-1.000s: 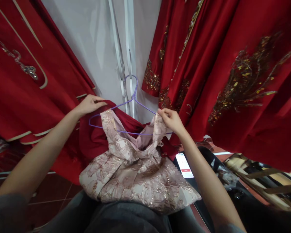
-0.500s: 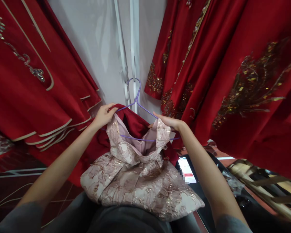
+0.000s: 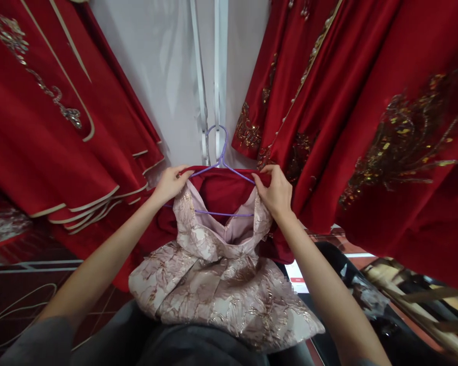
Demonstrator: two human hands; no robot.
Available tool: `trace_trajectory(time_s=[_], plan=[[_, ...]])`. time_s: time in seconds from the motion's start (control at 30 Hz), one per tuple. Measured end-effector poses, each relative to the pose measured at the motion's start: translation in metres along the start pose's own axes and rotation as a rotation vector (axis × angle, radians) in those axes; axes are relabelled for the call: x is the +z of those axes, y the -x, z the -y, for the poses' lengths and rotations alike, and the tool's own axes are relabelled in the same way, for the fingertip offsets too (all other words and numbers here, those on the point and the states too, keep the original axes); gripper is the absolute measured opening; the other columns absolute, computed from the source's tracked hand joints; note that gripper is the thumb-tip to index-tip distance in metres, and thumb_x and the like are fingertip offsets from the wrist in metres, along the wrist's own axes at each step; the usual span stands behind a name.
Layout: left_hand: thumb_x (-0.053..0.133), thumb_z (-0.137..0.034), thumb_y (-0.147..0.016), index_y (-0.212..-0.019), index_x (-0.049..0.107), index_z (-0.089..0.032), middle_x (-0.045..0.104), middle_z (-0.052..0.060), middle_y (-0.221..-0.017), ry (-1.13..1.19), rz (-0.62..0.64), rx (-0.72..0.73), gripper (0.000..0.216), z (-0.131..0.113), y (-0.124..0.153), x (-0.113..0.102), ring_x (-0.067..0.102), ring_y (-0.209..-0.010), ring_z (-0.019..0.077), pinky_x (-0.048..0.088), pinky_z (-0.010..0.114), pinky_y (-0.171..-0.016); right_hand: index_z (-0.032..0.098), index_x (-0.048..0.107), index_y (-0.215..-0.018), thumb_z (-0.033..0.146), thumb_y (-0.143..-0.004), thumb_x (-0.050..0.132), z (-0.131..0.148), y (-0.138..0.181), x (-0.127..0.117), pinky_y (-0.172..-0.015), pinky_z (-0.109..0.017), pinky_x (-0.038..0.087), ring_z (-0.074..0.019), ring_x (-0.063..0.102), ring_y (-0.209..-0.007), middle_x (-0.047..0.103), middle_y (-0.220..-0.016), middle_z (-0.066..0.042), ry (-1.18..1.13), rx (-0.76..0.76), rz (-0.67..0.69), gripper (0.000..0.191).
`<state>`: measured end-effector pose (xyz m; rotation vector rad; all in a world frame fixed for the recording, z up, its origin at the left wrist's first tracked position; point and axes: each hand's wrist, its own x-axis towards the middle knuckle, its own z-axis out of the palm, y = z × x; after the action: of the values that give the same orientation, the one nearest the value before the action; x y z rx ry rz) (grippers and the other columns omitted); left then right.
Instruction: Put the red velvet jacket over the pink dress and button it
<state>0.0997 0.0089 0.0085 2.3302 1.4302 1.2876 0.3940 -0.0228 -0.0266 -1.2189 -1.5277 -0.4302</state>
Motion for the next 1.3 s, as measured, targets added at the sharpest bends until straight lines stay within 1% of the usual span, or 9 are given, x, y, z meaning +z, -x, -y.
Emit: trace_trajectory(time_s=[0.13,0.3,0.53,0.63,0.73,0.93,1.1,1.2,1.3], plan=[[0.046,-0.027,-0.091,-0.100,0.066,-0.018,0.067,0.007,-0.096,-0.268,-0.136,0.090,0.024,-0.004,0.010,-0.009,0.061,-0.088,0.0212,0.043,0.030,-0.080,0.020,0.059,-0.089,0.050,-0.085,0.059,0.011,0.006,-0.014,-0.062,-0.027,0.040,-0.0190,0.064,-0.073,0.068,-0.081,-0.005,0.225,-0.043,0.016,0.031],[0.045,-0.015,-0.089,-0.104,0.061,-0.013,0.061,0.013,-0.101,-0.544,-0.215,0.227,0.022,0.009,0.023,-0.006,0.057,-0.099,0.0272,0.043,0.039,-0.087,0.021,0.060,-0.075,0.058,-0.079,0.062,0.020,0.002,-0.035,-0.053,-0.025,0.029,-0.0169,0.060,-0.062,0.064,-0.066,-0.001,0.315,0.021,0.123,0.038],[0.042,-0.016,-0.090,-0.109,0.062,-0.016,0.060,0.014,-0.103,-0.651,-0.264,0.262,0.027,0.023,0.023,0.004,0.060,-0.092,0.0235,0.047,0.031,-0.071,0.022,0.059,-0.090,0.026,-0.079,0.062,0.011,-0.008,-0.062,-0.055,-0.023,0.036,-0.0135,0.054,-0.056,0.058,-0.067,0.002,0.070,0.026,0.384,0.012],[0.041,-0.018,-0.091,-0.106,0.062,-0.014,0.061,0.014,-0.102,-0.677,-0.263,0.248,0.026,0.020,0.024,0.004,0.062,-0.090,0.0234,0.047,0.030,-0.069,0.022,0.059,-0.089,0.007,-0.066,0.055,-0.001,-0.009,-0.069,-0.058,-0.024,0.037,-0.0142,0.052,-0.059,0.054,-0.066,0.002,0.110,0.021,0.440,0.028],[0.042,-0.020,-0.091,-0.105,0.062,-0.014,0.063,0.013,-0.101,-0.675,-0.237,0.206,0.025,0.016,0.025,-0.002,0.062,-0.092,0.0243,0.046,0.031,-0.072,0.020,0.057,-0.088,0.002,-0.056,0.048,-0.017,-0.004,-0.076,-0.061,-0.026,0.038,-0.0162,0.052,-0.064,0.053,-0.072,0.000,0.187,0.060,0.394,0.037],[0.043,-0.026,-0.091,-0.100,0.061,-0.019,0.066,0.007,-0.096,-0.642,-0.173,0.131,0.021,0.014,0.028,-0.026,0.062,-0.092,0.0220,0.043,0.029,-0.070,0.019,0.064,-0.079,0.005,-0.059,0.050,-0.039,-0.004,-0.105,-0.069,-0.030,0.041,-0.0178,0.054,-0.072,0.057,-0.082,-0.004,0.232,0.198,0.443,0.029],[0.050,-0.034,-0.089,-0.101,0.063,-0.020,0.070,0.006,-0.089,-0.607,-0.278,0.108,0.023,0.030,0.040,-0.036,0.065,-0.079,0.0200,0.039,0.027,-0.062,0.022,0.071,-0.085,0.020,-0.067,0.063,-0.017,-0.017,-0.132,-0.072,-0.033,0.043,-0.0177,0.055,-0.072,0.060,-0.090,-0.005,0.336,0.317,0.540,0.020],[0.053,-0.035,-0.087,-0.099,0.064,-0.017,0.071,0.008,-0.081,-0.612,-0.348,0.141,0.025,0.048,0.054,-0.029,0.067,-0.073,0.0201,0.039,0.026,-0.061,0.021,0.068,-0.084,0.022,-0.063,0.065,-0.001,-0.008,-0.131,-0.068,-0.033,0.045,-0.0179,0.056,-0.066,0.060,-0.082,-0.004,0.313,0.310,0.609,0.021],[0.053,-0.036,-0.087,-0.102,0.064,-0.016,0.072,0.008,-0.080,-0.607,-0.339,0.129,0.028,0.061,0.070,-0.017,0.068,-0.069,0.0197,0.040,0.025,-0.060,0.021,0.059,-0.085,0.028,-0.063,0.064,0.001,0.013,-0.115,-0.064,-0.032,0.047,-0.0193,0.059,-0.066,0.064,-0.077,-0.002,0.088,0.299,0.688,0.023]])
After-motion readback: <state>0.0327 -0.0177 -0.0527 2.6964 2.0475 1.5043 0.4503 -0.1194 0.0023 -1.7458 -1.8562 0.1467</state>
